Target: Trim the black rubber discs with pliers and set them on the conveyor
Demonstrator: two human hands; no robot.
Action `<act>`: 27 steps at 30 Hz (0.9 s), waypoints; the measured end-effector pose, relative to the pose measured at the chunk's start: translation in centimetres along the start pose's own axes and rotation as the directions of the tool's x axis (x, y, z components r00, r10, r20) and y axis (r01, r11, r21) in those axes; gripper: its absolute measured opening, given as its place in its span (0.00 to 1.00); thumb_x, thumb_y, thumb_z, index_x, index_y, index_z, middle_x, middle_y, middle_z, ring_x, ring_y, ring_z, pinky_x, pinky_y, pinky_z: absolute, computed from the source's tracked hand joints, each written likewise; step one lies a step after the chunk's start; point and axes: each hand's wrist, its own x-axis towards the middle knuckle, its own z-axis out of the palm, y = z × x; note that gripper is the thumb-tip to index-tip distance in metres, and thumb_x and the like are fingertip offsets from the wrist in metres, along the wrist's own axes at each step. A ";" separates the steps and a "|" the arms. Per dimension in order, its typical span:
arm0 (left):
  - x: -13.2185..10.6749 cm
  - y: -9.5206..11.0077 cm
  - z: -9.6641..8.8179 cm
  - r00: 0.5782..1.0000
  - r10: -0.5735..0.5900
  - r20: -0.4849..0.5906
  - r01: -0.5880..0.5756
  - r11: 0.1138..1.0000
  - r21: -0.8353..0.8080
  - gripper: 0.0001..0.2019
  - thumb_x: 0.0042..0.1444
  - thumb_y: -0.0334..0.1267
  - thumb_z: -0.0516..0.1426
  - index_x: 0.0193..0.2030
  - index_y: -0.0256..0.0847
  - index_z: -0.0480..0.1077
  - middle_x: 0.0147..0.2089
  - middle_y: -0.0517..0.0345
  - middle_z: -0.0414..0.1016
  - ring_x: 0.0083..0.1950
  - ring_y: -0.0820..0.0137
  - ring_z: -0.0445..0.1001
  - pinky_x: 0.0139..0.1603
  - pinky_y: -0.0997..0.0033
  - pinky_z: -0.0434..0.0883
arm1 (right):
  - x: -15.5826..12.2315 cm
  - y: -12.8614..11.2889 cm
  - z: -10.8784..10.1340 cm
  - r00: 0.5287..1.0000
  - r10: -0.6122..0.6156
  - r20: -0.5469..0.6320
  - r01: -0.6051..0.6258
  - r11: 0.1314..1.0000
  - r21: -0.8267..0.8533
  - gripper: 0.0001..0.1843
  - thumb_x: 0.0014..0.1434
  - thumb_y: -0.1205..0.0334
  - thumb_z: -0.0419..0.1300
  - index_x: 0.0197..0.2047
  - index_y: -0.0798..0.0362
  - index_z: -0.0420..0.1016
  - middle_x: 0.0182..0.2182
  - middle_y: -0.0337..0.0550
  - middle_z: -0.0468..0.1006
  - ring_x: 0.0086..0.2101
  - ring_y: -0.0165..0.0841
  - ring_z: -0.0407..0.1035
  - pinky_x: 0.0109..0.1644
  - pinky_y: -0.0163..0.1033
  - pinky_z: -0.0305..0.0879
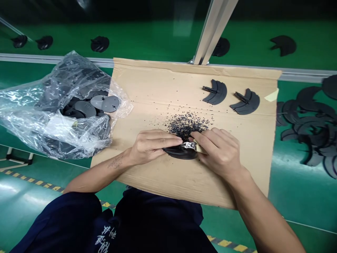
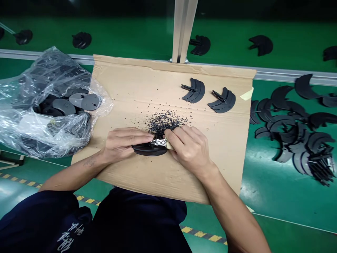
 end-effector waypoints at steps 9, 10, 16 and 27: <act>-0.1 0.2 -0.1 1.000 -0.016 0.005 0.016 1.000 -0.004 0.15 0.63 0.30 0.61 0.57 0.42 0.76 0.47 0.48 0.84 0.47 0.71 0.83 0.47 0.74 0.81 | -0.2 -0.6 -0.3 0.999 0.038 0.026 -0.040 0.998 0.046 0.06 0.64 0.70 0.59 0.37 0.54 0.77 0.23 0.37 0.76 0.25 0.28 0.67 0.31 0.37 0.60; 0.0 0.2 -0.3 0.999 -0.028 0.023 0.028 1.000 0.003 0.15 0.63 0.31 0.61 0.57 0.42 0.76 0.47 0.49 0.84 0.47 0.71 0.83 0.48 0.73 0.81 | -0.2 -0.5 -0.2 0.998 0.054 0.038 -0.057 0.995 0.087 0.07 0.64 0.71 0.58 0.37 0.54 0.78 0.24 0.37 0.77 0.26 0.28 0.68 0.32 0.36 0.61; 1.0 0.9 -1.9 0.983 -0.108 0.148 0.100 0.993 0.064 0.17 0.63 0.33 0.61 0.59 0.41 0.73 0.45 0.51 0.81 0.45 0.71 0.80 0.46 0.71 0.80 | -0.1 0.0 0.2 0.996 0.089 -0.001 -0.089 0.994 0.066 0.08 0.64 0.71 0.56 0.38 0.56 0.78 0.26 0.41 0.79 0.28 0.30 0.68 0.33 0.37 0.62; 4.6 2.2 -7.5 0.880 -0.331 0.340 0.271 0.939 0.211 0.12 0.70 0.40 0.51 0.52 0.38 0.72 0.45 0.51 0.79 0.43 0.70 0.77 0.43 0.72 0.75 | -0.4 0.4 -0.1 0.988 0.144 0.060 -0.144 0.990 -0.001 0.10 0.59 0.75 0.55 0.38 0.55 0.76 0.29 0.43 0.77 0.31 0.34 0.64 0.36 0.39 0.55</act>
